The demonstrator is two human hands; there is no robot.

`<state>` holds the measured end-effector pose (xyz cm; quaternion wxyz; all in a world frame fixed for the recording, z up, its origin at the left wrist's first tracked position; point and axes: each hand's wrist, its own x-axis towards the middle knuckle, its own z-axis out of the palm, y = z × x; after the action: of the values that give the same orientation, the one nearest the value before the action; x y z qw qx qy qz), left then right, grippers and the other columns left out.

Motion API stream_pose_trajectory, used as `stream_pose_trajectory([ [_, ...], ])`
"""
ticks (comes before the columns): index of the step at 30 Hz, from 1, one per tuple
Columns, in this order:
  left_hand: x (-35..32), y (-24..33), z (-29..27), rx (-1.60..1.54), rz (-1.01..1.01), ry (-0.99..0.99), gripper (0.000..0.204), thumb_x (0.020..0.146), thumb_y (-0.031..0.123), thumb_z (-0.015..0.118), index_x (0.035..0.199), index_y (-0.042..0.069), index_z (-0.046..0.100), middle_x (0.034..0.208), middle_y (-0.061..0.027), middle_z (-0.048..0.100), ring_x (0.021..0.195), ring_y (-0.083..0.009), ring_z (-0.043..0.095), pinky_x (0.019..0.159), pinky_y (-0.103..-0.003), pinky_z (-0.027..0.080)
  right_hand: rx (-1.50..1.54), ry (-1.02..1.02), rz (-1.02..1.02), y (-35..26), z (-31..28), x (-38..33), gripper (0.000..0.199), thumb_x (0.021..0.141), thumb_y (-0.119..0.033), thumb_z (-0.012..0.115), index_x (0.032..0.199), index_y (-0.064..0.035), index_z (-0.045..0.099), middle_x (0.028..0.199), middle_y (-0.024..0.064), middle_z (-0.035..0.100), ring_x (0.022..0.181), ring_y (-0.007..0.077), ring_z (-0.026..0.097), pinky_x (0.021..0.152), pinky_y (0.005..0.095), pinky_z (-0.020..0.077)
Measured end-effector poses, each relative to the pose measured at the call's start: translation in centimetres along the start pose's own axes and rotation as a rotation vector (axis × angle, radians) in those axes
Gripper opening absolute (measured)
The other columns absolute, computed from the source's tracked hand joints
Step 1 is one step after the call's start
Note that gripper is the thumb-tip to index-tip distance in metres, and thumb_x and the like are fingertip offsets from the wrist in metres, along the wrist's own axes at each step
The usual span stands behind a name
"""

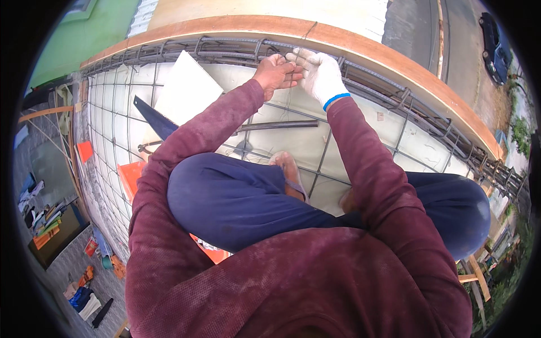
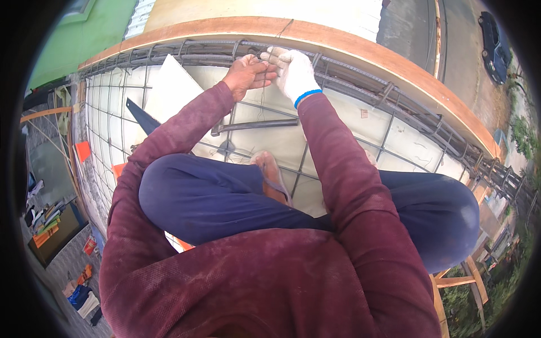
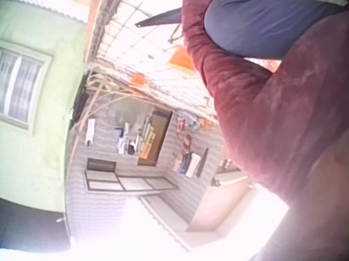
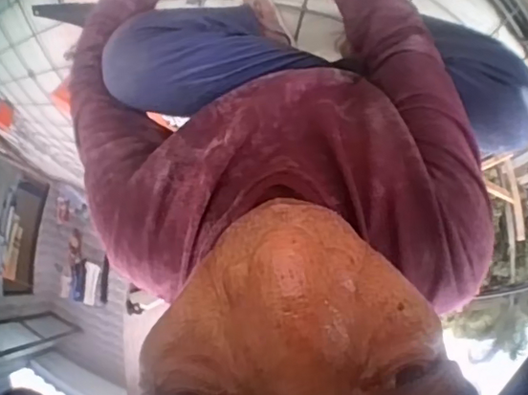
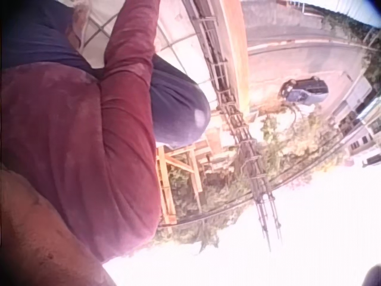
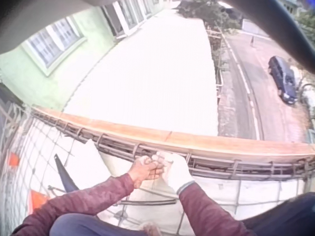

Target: The person walks on a roof grid and uses a hammer to secure wooden planks to the metal framework. They then use pliers to twist and secure wire ties around the rebar grid.

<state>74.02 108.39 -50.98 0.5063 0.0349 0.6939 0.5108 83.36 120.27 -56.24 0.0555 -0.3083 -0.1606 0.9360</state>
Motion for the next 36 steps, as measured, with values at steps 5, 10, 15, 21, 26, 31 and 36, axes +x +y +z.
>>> stream_pose_trajectory([
  [5, -1.6, 3.1, 0.2, 0.354, -0.113, -0.136, 0.050, 0.104, 0.038, 0.051, 0.134, -0.001, 0.042, 0.117, -0.0246, 0.067, 0.103, -0.0265, 0.071, 0.082, -0.035, 0.061, -0.499, 0.030, -0.220, 1.2, -1.3, 1.3, 0.027, 0.100, -0.026, 0.056, 0.114, -0.0036, 0.061, 0.118, 0.0132, 0.065, 0.098, 0.0249, 0.061, 0.087, 0.0408, 0.0509],
  [10, -3.1, 6.8, -0.5, 0.521, -0.170, -0.347, 0.043, 0.105, 0.039, 0.046, 0.125, 0.001, 0.040, 0.087, -0.0125, 0.065, 0.061, -0.0154, 0.067, 0.050, -0.026, 0.058, -1.430, 0.165, -0.499, 0.7, 0.7, 0.5, 0.022, 0.089, -0.025, 0.058, 0.084, -0.0093, 0.073, 0.092, 0.0151, 0.070, 0.087, 0.0328, 0.066, 0.077, 0.0418, 0.0523],
  [15, -3.0, 3.0, -0.1, 0.301, -0.200, -0.370, 0.027, 0.103, 0.029, 0.050, 0.118, 0.012, 0.035, 0.082, -0.0061, 0.059, 0.061, -0.0113, 0.061, 0.055, -0.029, 0.060, -0.947, -0.166, -0.285, -0.7, 0.6, 0.1, 0.024, 0.085, -0.014, 0.054, 0.095, -0.0013, 0.072, 0.090, 0.0131, 0.071, 0.088, 0.0256, 0.067, 0.078, 0.0359, 0.0543],
  [21, -3.0, 0.9, 1.8, 0.403, -0.161, -0.277, 0.044, 0.098, 0.019, 0.053, 0.131, 0.006, 0.027, 0.085, -0.0043, 0.054, 0.066, -0.0148, 0.058, 0.062, -0.034, 0.062, -0.410, -0.246, -0.004, -2.2, 0.5, -0.2, 0.024, 0.089, -0.011, 0.055, 0.105, 0.0034, 0.067, 0.102, 0.0118, 0.070, 0.093, 0.0205, 0.065, 0.084, 0.0338, 0.0553],
  [26, -6.1, 5.0, -0.3, 0.570, -0.269, -0.537, 0.079, 0.100, 0.027, 0.052, 0.158, -0.001, 0.007, 0.101, -0.0207, 0.072, 0.066, -0.0179, 0.068, 0.063, -0.031, 0.061, -0.610, -0.205, 0.004, -1.5, 0.4, -1.0, 0.030, 0.102, -0.026, 0.055, 0.116, -0.0018, 0.066, 0.105, 0.0090, 0.071, 0.090, 0.0181, 0.068, 0.085, 0.0347, 0.0557],
  [31, -3.7, 2.6, -2.8, 0.929, 0.283, 0.083, 0.053, 0.096, 0.040, 0.062, 0.122, -0.007, 0.061, 0.095, -0.0125, 0.074, 0.078, -0.0178, 0.069, 0.075, -0.032, 0.054, -0.640, -0.189, -0.013, -1.1, 1.1, -1.1, 0.027, 0.103, -0.026, 0.055, 0.115, -0.0042, 0.066, 0.104, 0.0062, 0.070, 0.090, 0.0151, 0.067, 0.085, 0.0332, 0.0550],
  [36, -2.3, -0.5, -4.0, 0.406, 0.087, -0.048, 0.038, 0.098, 0.030, 0.065, 0.109, -0.006, 0.067, 0.096, -0.0098, 0.073, 0.077, -0.0150, 0.068, 0.076, -0.030, 0.053, -0.829, -0.180, -0.111, -1.5, 1.2, -1.0, 0.029, 0.101, -0.028, 0.054, 0.116, -0.0085, 0.070, 0.105, 0.0055, 0.073, 0.094, 0.0176, 0.068, 0.086, 0.0349, 0.0527],
])
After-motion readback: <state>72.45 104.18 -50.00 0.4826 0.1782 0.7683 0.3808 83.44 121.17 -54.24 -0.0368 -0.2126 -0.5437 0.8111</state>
